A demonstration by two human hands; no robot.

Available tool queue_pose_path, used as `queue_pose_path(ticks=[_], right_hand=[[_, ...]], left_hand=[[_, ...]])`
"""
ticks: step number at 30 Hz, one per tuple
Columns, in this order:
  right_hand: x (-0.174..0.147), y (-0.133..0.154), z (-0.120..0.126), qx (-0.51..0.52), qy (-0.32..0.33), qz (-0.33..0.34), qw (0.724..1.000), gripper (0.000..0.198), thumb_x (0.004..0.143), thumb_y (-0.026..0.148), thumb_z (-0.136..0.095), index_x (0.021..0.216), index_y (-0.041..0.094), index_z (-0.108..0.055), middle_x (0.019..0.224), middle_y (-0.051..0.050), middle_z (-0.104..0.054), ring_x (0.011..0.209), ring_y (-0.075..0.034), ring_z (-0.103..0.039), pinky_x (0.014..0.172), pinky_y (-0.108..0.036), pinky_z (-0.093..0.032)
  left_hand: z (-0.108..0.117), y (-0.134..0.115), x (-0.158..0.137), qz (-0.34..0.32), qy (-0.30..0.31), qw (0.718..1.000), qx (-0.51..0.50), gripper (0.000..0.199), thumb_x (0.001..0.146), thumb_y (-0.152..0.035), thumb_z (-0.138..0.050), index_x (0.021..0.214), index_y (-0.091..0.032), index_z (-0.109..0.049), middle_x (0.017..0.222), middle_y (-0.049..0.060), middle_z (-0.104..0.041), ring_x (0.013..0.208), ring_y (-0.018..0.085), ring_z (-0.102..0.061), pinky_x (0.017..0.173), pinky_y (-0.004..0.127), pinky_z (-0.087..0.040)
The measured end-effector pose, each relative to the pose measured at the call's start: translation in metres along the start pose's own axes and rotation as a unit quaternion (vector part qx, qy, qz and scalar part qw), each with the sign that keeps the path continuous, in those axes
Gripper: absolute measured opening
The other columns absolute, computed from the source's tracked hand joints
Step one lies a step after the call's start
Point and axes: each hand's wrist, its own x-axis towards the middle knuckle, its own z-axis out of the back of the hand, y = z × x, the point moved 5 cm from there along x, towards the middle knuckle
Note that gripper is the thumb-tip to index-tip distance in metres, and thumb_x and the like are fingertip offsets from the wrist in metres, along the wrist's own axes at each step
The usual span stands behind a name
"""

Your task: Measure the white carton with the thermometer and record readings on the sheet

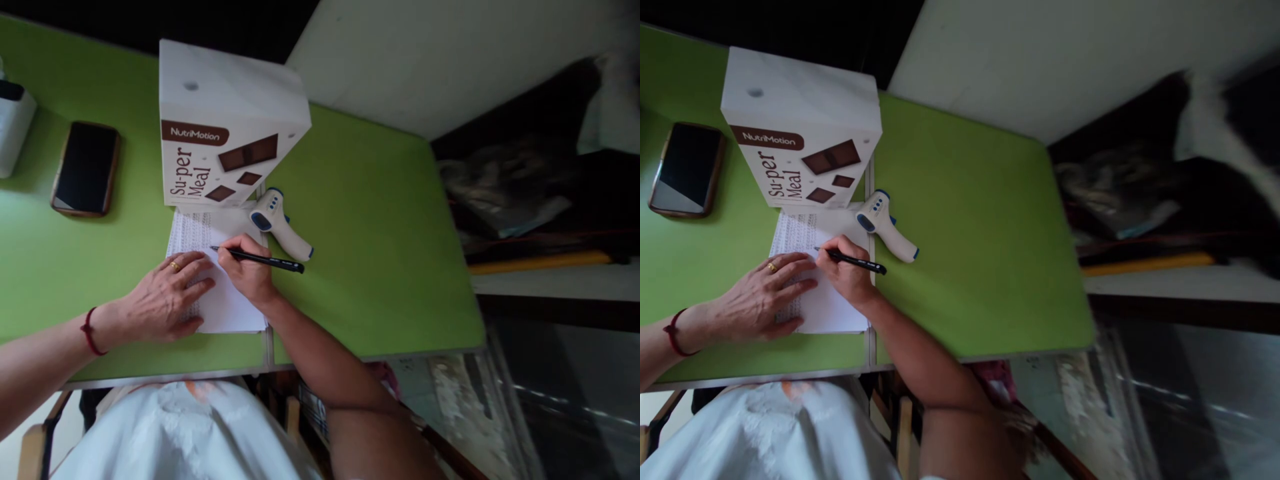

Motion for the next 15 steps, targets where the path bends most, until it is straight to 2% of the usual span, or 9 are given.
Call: queue_pose_path(ticks=[5, 8, 11, 13, 15], right_hand=[[0.002, 0.003, 0.005, -0.012, -0.012, 0.020, 1.000, 0.015, 0.090, 0.028, -0.057, 0.079, 0.018, -0.059, 0.063, 0.003, -0.059, 0.054, -0.010, -0.051, 0.055, -0.021, -0.045], [0.009, 0.009, 0.016, -0.061, -0.003, 0.105, 0.993, 0.009, 0.095, 0.021, -0.056, 0.089, 0.018, -0.063, 0.076, -0.001, -0.064, 0.068, -0.012, -0.060, 0.067, -0.023, -0.051], [0.014, 0.012, 0.026, -0.169, 0.045, 0.205, 0.963, 0.017, 0.098, 0.015, -0.051, 0.102, 0.017, -0.067, 0.091, -0.007, -0.064, 0.086, -0.017, -0.062, 0.081, -0.029, -0.053], [0.015, 0.007, 0.029, -0.249, 0.090, 0.225, 0.937, 0.027, 0.100, 0.010, -0.044, 0.109, 0.016, -0.068, 0.095, -0.009, -0.063, 0.092, -0.019, -0.061, 0.083, -0.032, -0.052], [0.014, 0.000, 0.028, -0.305, 0.136, 0.218, 0.917, 0.035, 0.100, 0.005, -0.037, 0.116, 0.014, -0.068, 0.101, -0.012, -0.063, 0.096, -0.021, -0.059, 0.085, -0.034, -0.051]], left_hand=[[-0.001, 0.001, 0.001, 0.007, 0.011, 1.000, 0.004, 0.046, 0.087, -0.034, -0.063, 0.125, -0.008, -0.062, 0.140, 0.021, -0.052, 0.137, 0.039, -0.043, 0.114, 0.055, -0.041], [-0.003, 0.002, 0.001, 0.011, 0.015, 1.000, -0.001, 0.047, 0.086, -0.035, -0.065, 0.125, -0.008, -0.062, 0.140, 0.021, -0.053, 0.137, 0.040, -0.043, 0.114, 0.055, -0.041], [-0.002, 0.003, 0.002, 0.008, 0.004, 1.000, -0.016, 0.045, 0.086, -0.034, -0.066, 0.122, -0.007, -0.065, 0.138, 0.023, -0.054, 0.135, 0.041, -0.046, 0.112, 0.057, -0.043], [0.004, 0.004, 0.004, 0.007, -0.015, 0.998, -0.055, 0.039, 0.087, -0.038, -0.065, 0.113, -0.008, -0.069, 0.133, 0.023, -0.057, 0.132, 0.041, -0.049, 0.109, 0.057, -0.046], [0.013, 0.008, 0.005, 0.024, -0.034, 0.991, -0.128, 0.032, 0.091, -0.041, -0.061, 0.102, -0.012, -0.071, 0.126, 0.020, -0.061, 0.123, 0.037, -0.058, 0.104, 0.052, -0.051]])
